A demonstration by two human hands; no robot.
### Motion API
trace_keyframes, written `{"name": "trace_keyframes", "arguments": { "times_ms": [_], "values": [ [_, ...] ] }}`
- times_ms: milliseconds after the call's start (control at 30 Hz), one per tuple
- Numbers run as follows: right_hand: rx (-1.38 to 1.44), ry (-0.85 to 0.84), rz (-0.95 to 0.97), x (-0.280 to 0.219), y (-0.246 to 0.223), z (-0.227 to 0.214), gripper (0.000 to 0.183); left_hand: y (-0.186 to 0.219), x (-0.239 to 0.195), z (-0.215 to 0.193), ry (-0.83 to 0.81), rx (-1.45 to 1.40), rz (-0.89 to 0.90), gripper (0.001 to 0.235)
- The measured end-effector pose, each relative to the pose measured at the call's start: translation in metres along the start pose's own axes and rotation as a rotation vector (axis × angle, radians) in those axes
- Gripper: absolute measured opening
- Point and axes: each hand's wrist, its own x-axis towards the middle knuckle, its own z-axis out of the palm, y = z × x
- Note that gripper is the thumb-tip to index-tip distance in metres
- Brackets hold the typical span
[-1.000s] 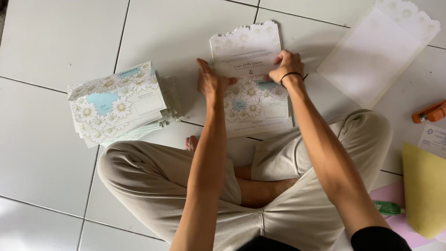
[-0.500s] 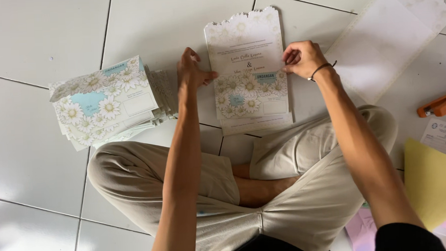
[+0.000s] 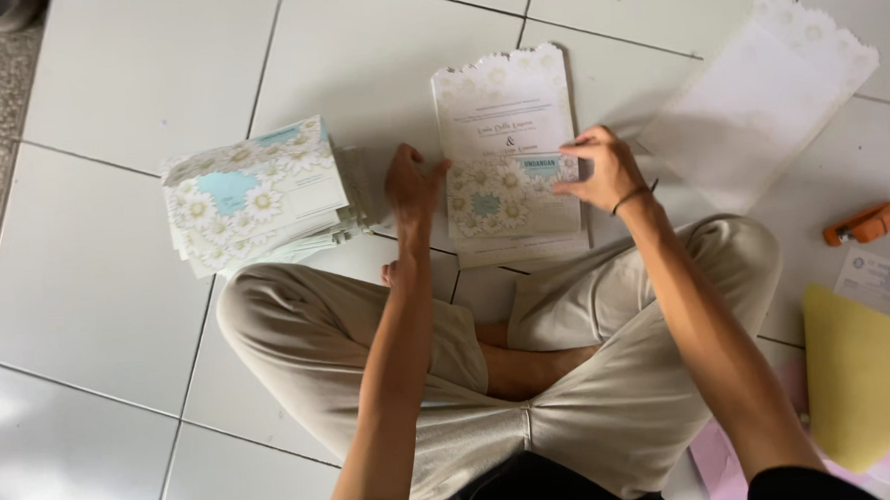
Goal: The person sits on the floor and assembles invitations by placing a floral card into a white envelope. They repeatedly pick up a card, insert it into an envelope, and place the completed invitation on a growing stack.
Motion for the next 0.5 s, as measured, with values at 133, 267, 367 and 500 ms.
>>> {"name": "trace_keyframes", "arguments": {
  "times_ms": [133, 267, 367, 500],
  "values": [
    [-0.133, 0.04, 0.151, -0.007, -0.005, 0.005, 0.071, -0.013, -0.019, 0.005, 0.09, -0.308, -0.041, 0.035],
    [0.111, 0.087, 0.095, 0.015, -0.016, -0.001, 0.041, -0.019, -0.019, 0.002, 0.197, -0.599, -0.069, 0.024],
    [0.367, 0.229, 0.095, 0.043, -0.035, -0.005, 0.031, -0.026, -0.021, 0.004, 0.234, -0.651, -0.062, 0.023],
    [0.815, 0.439, 0.064, 0.095, -0.098, -0.005, 0.025, -0.024, -0.019, 0.005, 0.155, -0.736, -0.094, 0.022]
  ]
}}
